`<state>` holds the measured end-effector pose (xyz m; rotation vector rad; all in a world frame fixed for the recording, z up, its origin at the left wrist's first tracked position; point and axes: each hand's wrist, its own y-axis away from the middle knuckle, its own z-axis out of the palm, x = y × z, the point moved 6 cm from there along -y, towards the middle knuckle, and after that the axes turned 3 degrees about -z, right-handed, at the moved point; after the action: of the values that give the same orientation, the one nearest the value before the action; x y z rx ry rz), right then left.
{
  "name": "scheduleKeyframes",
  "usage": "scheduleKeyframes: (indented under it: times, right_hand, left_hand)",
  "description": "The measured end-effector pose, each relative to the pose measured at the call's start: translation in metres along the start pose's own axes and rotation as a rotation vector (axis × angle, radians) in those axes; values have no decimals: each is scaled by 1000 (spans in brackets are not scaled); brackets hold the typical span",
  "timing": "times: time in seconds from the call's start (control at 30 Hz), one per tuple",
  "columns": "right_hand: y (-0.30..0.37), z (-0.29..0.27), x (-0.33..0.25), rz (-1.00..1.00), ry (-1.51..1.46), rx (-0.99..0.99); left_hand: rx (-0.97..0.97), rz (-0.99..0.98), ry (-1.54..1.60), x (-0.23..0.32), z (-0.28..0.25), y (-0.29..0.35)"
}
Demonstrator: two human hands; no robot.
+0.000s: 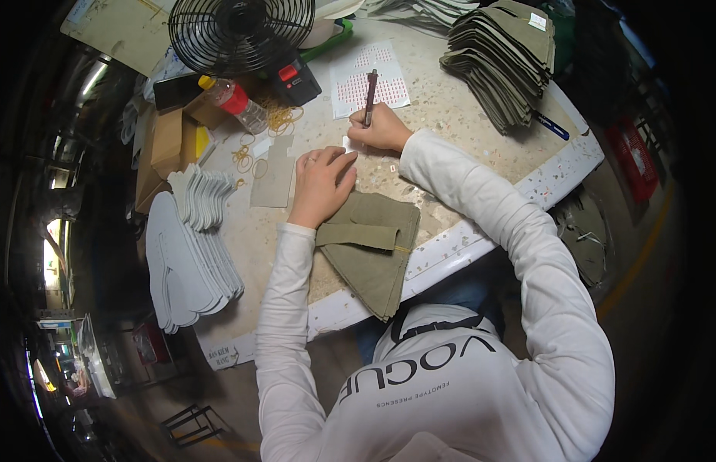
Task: The person folds multiple olive-green fabric pieces on a table, stacks them, and places small white labels on the stacks. They also write on a sheet of paper with a pen. The folded stacks are moved to the side of the table.
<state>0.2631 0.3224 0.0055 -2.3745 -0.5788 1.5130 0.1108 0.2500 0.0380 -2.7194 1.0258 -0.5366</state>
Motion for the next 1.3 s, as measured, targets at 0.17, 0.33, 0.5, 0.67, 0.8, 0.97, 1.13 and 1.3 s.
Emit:
scheduleKeyframes:
  times: [0.17,0.33,0.5,0.67,0.8,0.97,1.13,1.3]
  right_hand:
    - [0,-3,0,-24,68,47]
    - [1,-3,1,-10,37,77]
    - [2,-5,0,7,82,90]
    - [1,-5,6,13,41,99]
    - [-7,-9,11,146,-8,59]
    - [-10,-62,-1,313,406,44]
    - [11,-104,-21,237,751,224]
    - [21,-23,-23,-29,483,-173]
  left_hand:
    - [10,7,0,1,0,0]
    - [5,9,-7,0,0,0]
    - [11,11,-9,0,1,0]
    - [21,23,-11,-3,3,2]
    - [66,30,13,0,-1,0]
    - [471,81,-9,16,-72,2]
    - [53,-63,375,39,-124,41]
    - [-480,-41,351,81,-83,80]
